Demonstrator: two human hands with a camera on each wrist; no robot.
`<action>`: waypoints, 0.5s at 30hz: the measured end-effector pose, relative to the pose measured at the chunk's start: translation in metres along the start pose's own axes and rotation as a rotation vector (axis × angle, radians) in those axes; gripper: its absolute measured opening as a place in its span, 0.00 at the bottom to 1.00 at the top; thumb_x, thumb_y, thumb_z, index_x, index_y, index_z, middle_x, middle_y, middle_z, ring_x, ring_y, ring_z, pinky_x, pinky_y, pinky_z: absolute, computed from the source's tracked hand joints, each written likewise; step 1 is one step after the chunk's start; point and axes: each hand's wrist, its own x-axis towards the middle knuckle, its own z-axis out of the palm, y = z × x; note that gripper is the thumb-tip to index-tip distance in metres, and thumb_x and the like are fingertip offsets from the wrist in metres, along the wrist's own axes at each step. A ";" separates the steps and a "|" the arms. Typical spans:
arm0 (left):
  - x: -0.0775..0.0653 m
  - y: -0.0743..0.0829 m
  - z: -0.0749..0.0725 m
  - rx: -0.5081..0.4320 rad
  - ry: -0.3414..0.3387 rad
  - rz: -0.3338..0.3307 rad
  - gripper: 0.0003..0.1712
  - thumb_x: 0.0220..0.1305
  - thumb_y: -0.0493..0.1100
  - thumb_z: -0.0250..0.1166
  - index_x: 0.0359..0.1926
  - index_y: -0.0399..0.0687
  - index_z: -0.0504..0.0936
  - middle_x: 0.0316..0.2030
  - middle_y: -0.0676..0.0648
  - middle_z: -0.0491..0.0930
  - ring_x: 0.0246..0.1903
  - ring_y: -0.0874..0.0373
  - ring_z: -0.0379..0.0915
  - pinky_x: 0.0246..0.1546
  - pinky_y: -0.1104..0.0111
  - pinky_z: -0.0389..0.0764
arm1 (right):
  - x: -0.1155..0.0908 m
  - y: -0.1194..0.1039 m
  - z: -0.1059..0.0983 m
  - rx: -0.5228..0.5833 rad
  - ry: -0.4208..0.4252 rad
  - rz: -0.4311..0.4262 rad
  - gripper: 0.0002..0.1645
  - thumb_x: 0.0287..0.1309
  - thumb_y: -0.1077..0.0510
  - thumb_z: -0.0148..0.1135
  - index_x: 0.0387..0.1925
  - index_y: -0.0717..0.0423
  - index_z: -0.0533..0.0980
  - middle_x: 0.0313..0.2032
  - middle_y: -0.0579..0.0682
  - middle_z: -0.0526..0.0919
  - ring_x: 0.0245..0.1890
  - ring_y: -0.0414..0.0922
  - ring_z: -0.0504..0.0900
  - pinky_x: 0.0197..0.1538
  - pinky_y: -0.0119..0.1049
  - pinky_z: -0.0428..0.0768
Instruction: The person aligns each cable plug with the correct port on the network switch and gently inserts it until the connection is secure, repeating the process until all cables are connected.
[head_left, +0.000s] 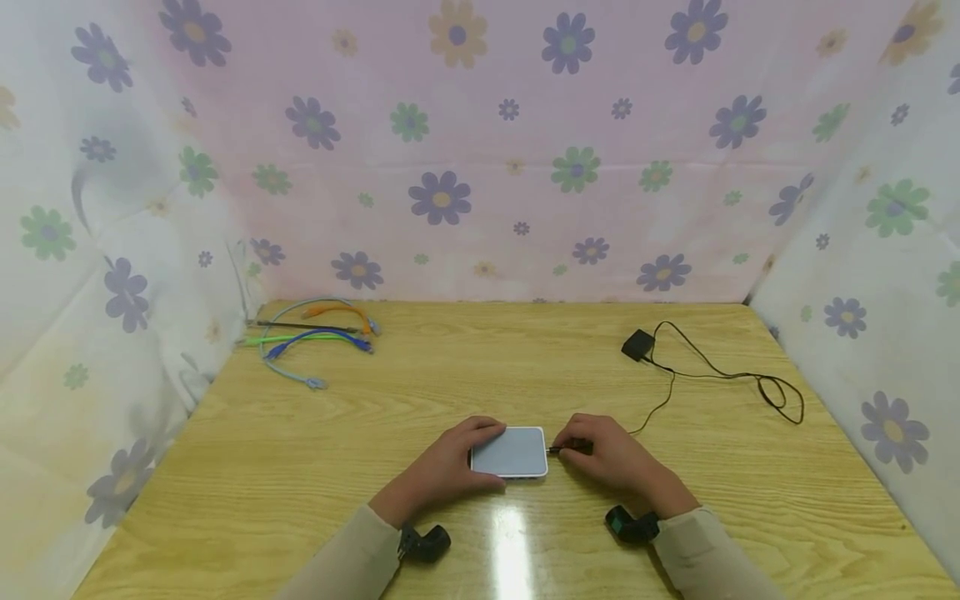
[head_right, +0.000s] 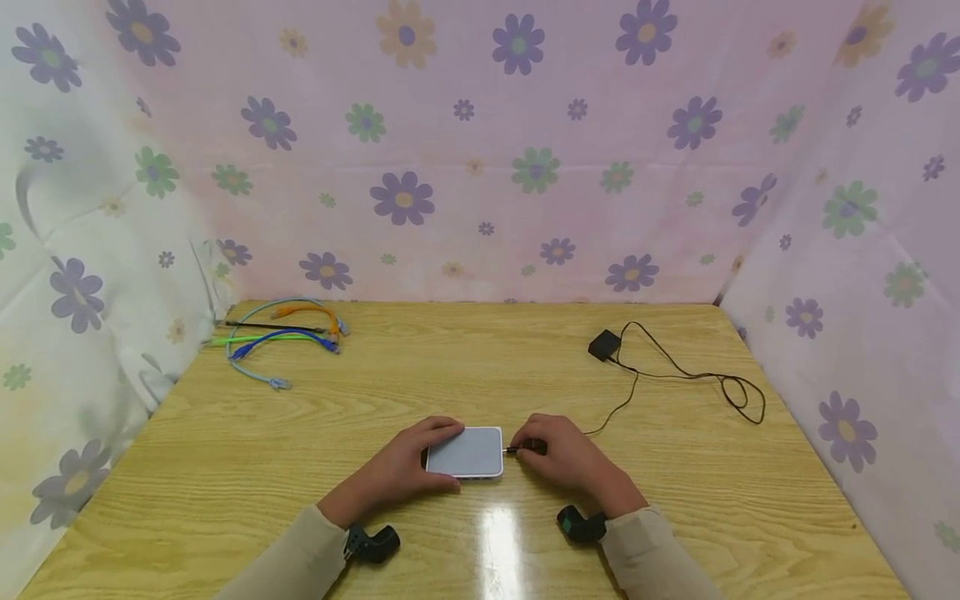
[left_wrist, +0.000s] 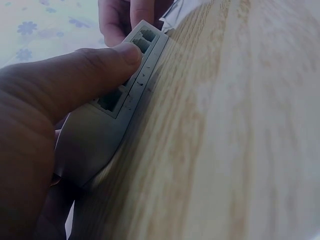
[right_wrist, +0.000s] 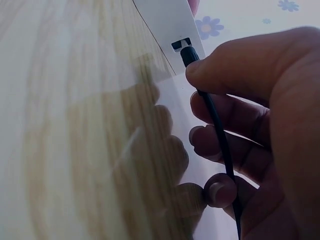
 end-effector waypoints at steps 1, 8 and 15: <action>0.000 0.000 0.000 -0.002 -0.001 -0.003 0.45 0.54 0.59 0.72 0.70 0.53 0.67 0.65 0.56 0.67 0.58 0.59 0.69 0.55 0.64 0.75 | 0.000 0.000 0.000 0.001 0.000 -0.001 0.07 0.62 0.59 0.63 0.40 0.45 0.82 0.36 0.38 0.80 0.35 0.31 0.78 0.39 0.30 0.79; -0.001 -0.002 0.000 0.012 0.006 0.006 0.45 0.53 0.58 0.72 0.69 0.52 0.68 0.65 0.55 0.68 0.59 0.58 0.69 0.55 0.63 0.75 | 0.000 0.001 0.002 0.009 0.009 0.014 0.06 0.63 0.57 0.63 0.41 0.45 0.82 0.36 0.37 0.80 0.35 0.31 0.77 0.39 0.30 0.79; 0.001 -0.002 0.001 0.018 0.009 0.007 0.45 0.54 0.59 0.72 0.70 0.53 0.67 0.65 0.55 0.68 0.59 0.58 0.69 0.55 0.62 0.75 | 0.001 0.000 0.000 -0.012 0.009 0.031 0.06 0.62 0.57 0.63 0.41 0.45 0.82 0.36 0.37 0.81 0.35 0.31 0.77 0.39 0.31 0.79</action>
